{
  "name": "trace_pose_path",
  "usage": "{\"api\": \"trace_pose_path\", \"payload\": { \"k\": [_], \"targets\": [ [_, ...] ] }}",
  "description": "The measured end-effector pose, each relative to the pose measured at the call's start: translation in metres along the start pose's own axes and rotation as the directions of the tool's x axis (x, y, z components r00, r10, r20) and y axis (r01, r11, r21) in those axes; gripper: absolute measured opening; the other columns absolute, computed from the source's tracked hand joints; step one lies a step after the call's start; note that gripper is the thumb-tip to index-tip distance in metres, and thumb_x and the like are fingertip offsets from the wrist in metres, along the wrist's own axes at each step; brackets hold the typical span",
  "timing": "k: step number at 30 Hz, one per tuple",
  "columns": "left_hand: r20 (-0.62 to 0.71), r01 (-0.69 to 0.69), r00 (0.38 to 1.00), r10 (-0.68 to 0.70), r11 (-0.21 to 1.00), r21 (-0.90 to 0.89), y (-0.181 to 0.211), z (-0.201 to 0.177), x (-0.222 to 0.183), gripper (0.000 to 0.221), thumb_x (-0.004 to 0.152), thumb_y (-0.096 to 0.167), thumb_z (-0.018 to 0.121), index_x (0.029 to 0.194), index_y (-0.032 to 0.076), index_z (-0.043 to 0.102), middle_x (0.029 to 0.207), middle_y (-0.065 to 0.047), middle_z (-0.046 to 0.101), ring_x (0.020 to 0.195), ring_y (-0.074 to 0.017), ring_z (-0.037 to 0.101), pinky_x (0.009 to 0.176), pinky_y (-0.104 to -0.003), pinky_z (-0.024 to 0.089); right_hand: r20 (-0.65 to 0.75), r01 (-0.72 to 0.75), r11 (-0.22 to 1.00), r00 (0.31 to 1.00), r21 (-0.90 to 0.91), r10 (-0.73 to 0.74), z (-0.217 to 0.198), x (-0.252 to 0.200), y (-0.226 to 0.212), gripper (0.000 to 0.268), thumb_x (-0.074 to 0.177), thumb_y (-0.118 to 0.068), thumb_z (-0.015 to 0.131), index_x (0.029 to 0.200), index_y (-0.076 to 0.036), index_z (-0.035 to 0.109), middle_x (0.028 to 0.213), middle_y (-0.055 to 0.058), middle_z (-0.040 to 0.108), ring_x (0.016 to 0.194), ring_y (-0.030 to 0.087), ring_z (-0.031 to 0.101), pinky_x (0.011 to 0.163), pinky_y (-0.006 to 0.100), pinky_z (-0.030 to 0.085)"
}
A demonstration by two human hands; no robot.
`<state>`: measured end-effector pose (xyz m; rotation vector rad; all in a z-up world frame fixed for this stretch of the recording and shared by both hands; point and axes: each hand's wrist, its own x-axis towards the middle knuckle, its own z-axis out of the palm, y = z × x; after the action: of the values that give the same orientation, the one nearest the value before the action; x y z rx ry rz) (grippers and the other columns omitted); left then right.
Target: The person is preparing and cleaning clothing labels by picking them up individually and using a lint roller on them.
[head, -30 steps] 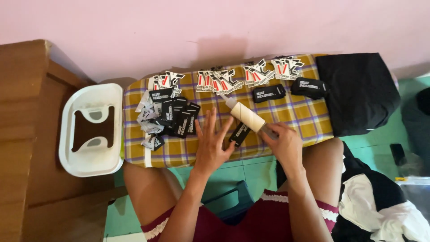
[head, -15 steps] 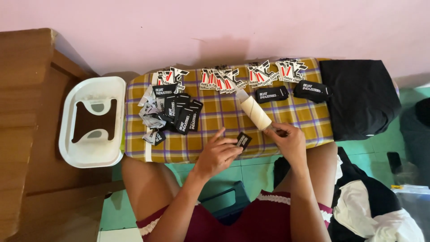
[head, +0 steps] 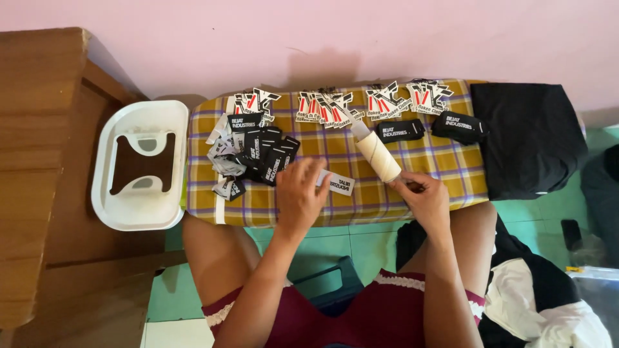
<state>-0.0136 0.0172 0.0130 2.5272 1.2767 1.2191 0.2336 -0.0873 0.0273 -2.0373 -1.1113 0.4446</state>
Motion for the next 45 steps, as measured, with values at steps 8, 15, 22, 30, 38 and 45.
{"api": "trace_pose_path", "payload": {
  "k": [8, 15, 22, 30, 38, 45],
  "targets": [
    [0.204, -0.218, 0.952, 0.229, 0.973, -0.073, 0.028, -0.002, -0.028, 0.046, 0.101, 0.059, 0.05, 0.113, 0.021, 0.072, 0.119, -0.007, 0.065, 0.121, -0.0281, 0.06, 0.102, -0.055, 0.037, 0.01, 0.016, 0.999, 1.0, 0.035, -0.017, -0.001, -0.002, 0.005, 0.036, 0.084, -0.035, 0.09, 0.11, -0.012, 0.081, 0.09, 0.009, 0.078, 0.082, 0.025, 0.073, 0.073, 0.041, 0.057],
    [0.242, -0.268, 0.921, 0.306, 0.947, -0.175, 0.016, -0.002, -0.028, 0.041, 0.099, 0.057, 0.054, 0.117, 0.023, 0.069, 0.122, -0.007, 0.069, 0.127, -0.0316, 0.059, 0.117, -0.072, 0.022, 0.039, 0.148, 0.989, 0.988, 0.002, -0.148, -0.001, -0.003, -0.001, 0.03, 0.08, -0.022, 0.089, 0.108, -0.013, 0.081, 0.093, 0.01, 0.077, 0.091, 0.028, 0.074, 0.078, 0.042, 0.058],
    [0.207, -0.313, 0.912, 0.355, 0.926, -0.21, 0.018, 0.005, -0.039, 0.033, 0.096, 0.046, 0.067, 0.105, 0.015, 0.076, 0.108, -0.007, 0.07, 0.111, -0.0298, 0.065, 0.117, -0.072, 0.023, 0.202, 0.363, 0.929, 0.907, 0.075, -0.371, -0.001, 0.01, -0.042, 0.028, 0.077, -0.02, 0.089, 0.101, -0.007, 0.081, 0.092, 0.016, 0.078, 0.084, 0.037, 0.075, 0.073, 0.044, 0.06],
    [0.058, -0.355, 0.926, 0.373, 0.911, -0.209, 0.006, 0.001, -0.033, 0.034, 0.094, 0.045, 0.069, 0.113, 0.017, 0.072, 0.1, -0.005, 0.069, 0.1, -0.0262, 0.067, 0.106, -0.058, 0.044, 0.467, 0.338, 0.936, 0.816, 0.094, -0.341, -0.007, 0.046, -0.025, 0.031, 0.075, -0.019, 0.089, 0.104, -0.011, 0.084, 0.098, 0.012, 0.081, 0.09, 0.027, 0.076, 0.078, 0.04, 0.06],
    [0.076, -0.352, 0.925, 0.371, 0.917, -0.188, 0.004, 0.014, -0.039, 0.025, 0.096, 0.04, 0.07, 0.106, 0.017, 0.075, 0.106, -0.004, 0.066, 0.103, -0.0252, 0.063, 0.098, -0.048, 0.049, 0.477, 0.345, 0.929, 0.844, -0.133, -0.245, 0.0, 0.059, -0.032, 0.03, 0.08, -0.024, 0.082, 0.109, -0.017, 0.083, 0.109, 0.011, 0.079, 0.103, 0.04, 0.072, 0.086, 0.05, 0.058],
    [0.108, -0.353, 0.919, 0.38, 0.913, -0.203, 0.004, 0.008, -0.035, 0.024, 0.093, 0.036, 0.074, 0.105, 0.016, 0.073, 0.112, -0.005, 0.066, 0.112, -0.026, 0.064, 0.106, -0.051, 0.048, 0.204, 0.395, 0.884, 0.914, -0.249, -0.35, 0.023, 0.054, -0.027, 0.03, 0.082, -0.034, 0.082, 0.11, -0.024, 0.082, 0.105, 0.003, 0.078, 0.093, 0.035, 0.074, 0.078, 0.045, 0.061]
  ]
}}
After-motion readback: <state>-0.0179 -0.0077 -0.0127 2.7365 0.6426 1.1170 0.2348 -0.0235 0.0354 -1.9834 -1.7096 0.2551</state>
